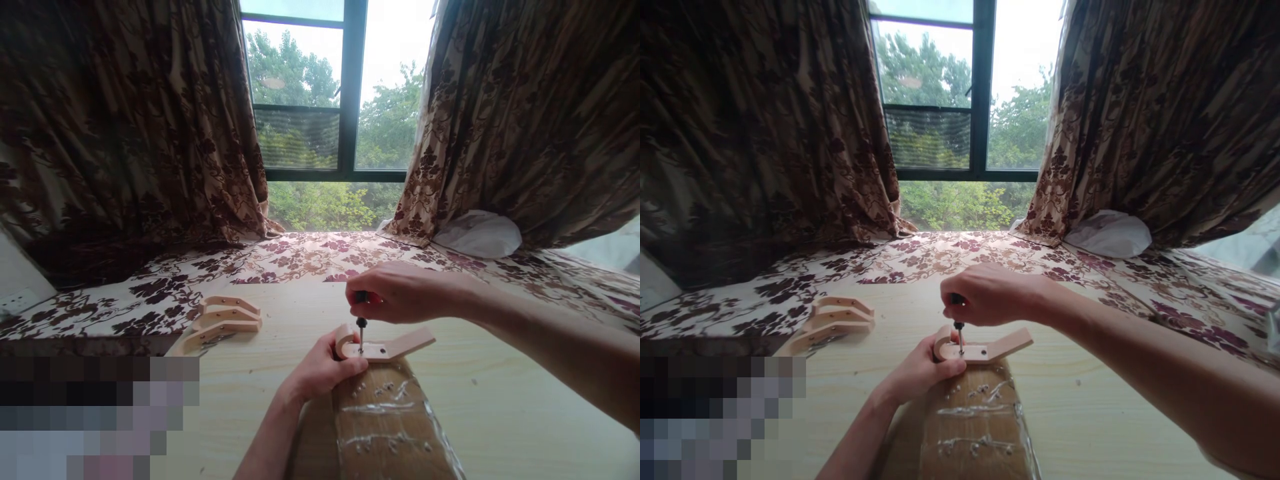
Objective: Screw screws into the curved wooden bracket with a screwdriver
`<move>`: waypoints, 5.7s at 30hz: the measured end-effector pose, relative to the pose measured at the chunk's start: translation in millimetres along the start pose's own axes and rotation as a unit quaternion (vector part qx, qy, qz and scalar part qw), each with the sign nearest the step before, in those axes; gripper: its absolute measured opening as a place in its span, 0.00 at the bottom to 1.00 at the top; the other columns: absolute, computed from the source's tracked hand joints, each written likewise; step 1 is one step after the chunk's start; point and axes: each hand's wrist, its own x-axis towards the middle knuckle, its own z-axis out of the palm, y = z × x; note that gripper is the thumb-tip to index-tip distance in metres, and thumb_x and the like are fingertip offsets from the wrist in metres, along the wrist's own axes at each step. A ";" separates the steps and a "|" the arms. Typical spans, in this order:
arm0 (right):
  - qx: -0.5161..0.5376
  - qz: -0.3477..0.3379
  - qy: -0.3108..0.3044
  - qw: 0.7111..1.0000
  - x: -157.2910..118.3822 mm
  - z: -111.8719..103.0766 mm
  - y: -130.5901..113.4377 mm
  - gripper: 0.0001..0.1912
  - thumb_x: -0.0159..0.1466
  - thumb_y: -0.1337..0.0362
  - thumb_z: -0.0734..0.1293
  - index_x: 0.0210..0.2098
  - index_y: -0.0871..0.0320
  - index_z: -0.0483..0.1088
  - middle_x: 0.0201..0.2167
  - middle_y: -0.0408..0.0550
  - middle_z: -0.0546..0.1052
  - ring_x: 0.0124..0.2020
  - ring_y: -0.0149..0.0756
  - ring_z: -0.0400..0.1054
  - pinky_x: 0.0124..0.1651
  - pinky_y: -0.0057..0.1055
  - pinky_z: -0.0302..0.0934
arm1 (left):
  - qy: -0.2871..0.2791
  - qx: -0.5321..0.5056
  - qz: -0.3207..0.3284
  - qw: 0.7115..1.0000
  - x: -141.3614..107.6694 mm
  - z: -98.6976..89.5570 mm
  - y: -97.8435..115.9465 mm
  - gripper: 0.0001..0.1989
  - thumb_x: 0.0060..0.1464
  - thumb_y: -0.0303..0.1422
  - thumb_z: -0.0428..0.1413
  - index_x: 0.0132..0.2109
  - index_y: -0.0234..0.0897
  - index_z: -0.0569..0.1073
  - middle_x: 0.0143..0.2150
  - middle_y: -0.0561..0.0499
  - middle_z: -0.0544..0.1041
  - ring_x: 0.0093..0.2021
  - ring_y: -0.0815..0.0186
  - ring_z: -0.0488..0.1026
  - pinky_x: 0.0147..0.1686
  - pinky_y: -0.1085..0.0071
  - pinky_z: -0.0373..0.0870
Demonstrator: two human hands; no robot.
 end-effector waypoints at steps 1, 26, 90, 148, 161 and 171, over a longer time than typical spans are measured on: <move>0.006 -0.017 -0.006 1.000 -1.1 -1.3 -0.5 0.06 0.61 0.66 0.61 0.31 0.58 0.70 0.23 0.42 0.72 0.22 0.25 0.56 0.26 0.25 0.45 | 0.000 0.000 0.001 1.000 -0.1 0.3 0.7 0.17 0.43 0.38 0.62 0.38 0.36 0.68 0.28 0.58 0.64 0.28 0.72 0.58 0.30 0.76 0.56; -0.027 0.036 0.010 0.999 -1.6 7.0 0.1 0.12 0.64 0.61 0.57 0.31 0.59 0.69 0.24 0.47 0.73 0.24 0.29 0.57 0.27 0.27 0.45 | -0.001 -0.004 0.000 1.000 0.2 0.6 -0.4 0.17 0.44 0.36 0.61 0.39 0.35 0.65 0.28 0.58 0.63 0.28 0.73 0.57 0.29 0.76 0.56; 0.018 0.016 0.012 1.000 -11.6 6.0 -0.9 0.08 0.62 0.62 0.62 0.35 0.58 0.71 0.23 0.43 0.73 0.22 0.27 0.58 0.25 0.26 0.45 | -0.095 -0.079 -0.026 0.992 -5.0 -19.6 -1.2 0.24 0.40 0.34 0.67 0.37 0.38 0.59 0.33 0.58 0.68 0.33 0.72 0.65 0.33 0.75 0.60; 0.004 0.015 -0.032 0.999 -11.2 0.9 4.3 0.06 0.60 0.62 0.63 0.33 0.57 0.70 0.23 0.41 0.71 0.22 0.26 0.56 0.25 0.25 0.44 | -0.092 -0.064 -0.009 0.994 -5.8 -18.9 1.9 0.20 0.43 0.35 0.66 0.37 0.37 0.62 0.32 0.59 0.65 0.32 0.72 0.62 0.32 0.76 0.57; 0.008 -0.001 -0.026 1.000 -14.4 0.0 7.4 0.06 0.61 0.62 0.64 0.34 0.57 0.71 0.24 0.41 0.72 0.22 0.26 0.58 0.26 0.25 0.45 | -0.088 -0.070 -0.010 0.994 -5.5 -19.5 1.0 0.21 0.42 0.36 0.67 0.37 0.37 0.62 0.32 0.59 0.65 0.32 0.72 0.62 0.31 0.76 0.56; 0.031 0.013 -0.030 0.999 -12.3 0.3 10.4 0.08 0.60 0.61 0.64 0.38 0.56 0.71 0.26 0.41 0.73 0.24 0.26 0.60 0.26 0.24 0.48 | -0.086 -0.076 -0.010 0.993 -6.3 -19.1 2.6 0.21 0.42 0.34 0.67 0.36 0.37 0.62 0.31 0.59 0.65 0.32 0.73 0.62 0.31 0.76 0.56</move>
